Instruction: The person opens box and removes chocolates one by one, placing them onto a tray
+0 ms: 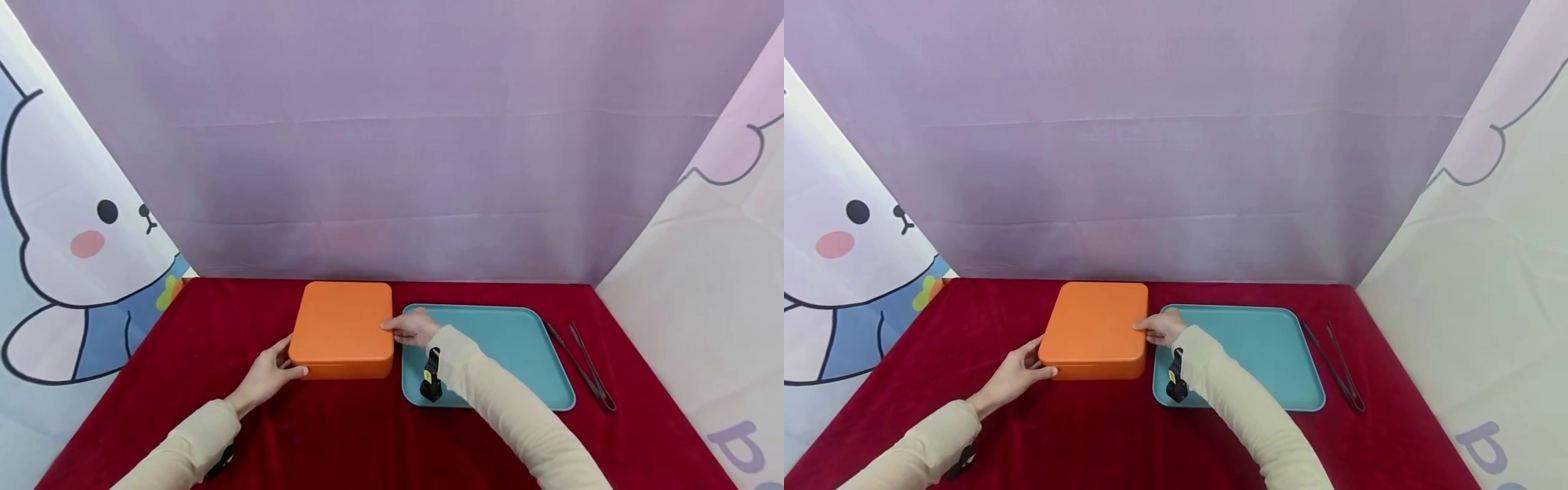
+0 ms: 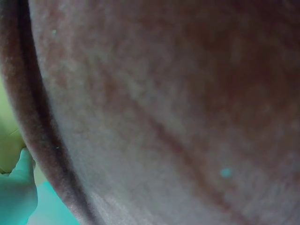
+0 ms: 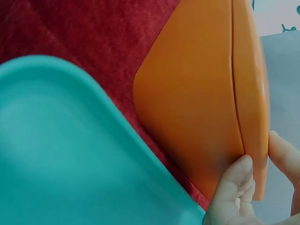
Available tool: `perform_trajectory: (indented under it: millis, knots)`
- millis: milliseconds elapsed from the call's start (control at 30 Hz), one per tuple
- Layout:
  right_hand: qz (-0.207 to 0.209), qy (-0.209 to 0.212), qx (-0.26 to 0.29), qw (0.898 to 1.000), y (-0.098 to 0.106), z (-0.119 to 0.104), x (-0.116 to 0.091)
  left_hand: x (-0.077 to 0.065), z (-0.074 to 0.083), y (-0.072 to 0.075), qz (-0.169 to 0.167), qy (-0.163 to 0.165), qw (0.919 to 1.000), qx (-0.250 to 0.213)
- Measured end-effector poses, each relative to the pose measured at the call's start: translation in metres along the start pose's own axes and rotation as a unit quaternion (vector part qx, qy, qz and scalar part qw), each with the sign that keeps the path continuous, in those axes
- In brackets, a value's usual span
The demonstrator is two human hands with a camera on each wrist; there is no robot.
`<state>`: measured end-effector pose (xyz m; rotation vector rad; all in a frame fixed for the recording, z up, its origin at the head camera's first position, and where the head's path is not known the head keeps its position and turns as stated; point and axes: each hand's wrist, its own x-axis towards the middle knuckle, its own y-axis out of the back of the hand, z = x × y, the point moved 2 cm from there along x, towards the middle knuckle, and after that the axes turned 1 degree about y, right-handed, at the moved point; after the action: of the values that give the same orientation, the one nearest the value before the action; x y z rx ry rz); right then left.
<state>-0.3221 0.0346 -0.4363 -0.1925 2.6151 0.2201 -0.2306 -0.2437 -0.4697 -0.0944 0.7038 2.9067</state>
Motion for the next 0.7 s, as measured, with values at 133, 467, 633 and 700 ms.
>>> perform_trajectory:
  millis: [133,467,633,700]
  knots:
    - [-0.007,-0.011,0.004,1.0,0.0014,-0.0004,0.0006,-0.0004,0.0006,-0.0003,0.0,0.0,1.0,0.005]
    - [-0.028,-0.037,0.038,0.998,0.0053,0.0007,-0.0009,0.0002,0.0019,-0.0017,0.0,0.002,1.0,0.01]
    - [-0.044,-0.034,0.026,0.998,0.0075,-0.0016,-0.0028,-0.0012,0.0038,-0.0009,0.003,0.0,0.9999,0.012]
    - [-0.049,-0.033,0.024,0.998,0.0082,-0.0029,-0.0033,-0.0019,0.0047,-0.0007,0.005,0.001,0.9999,0.013]
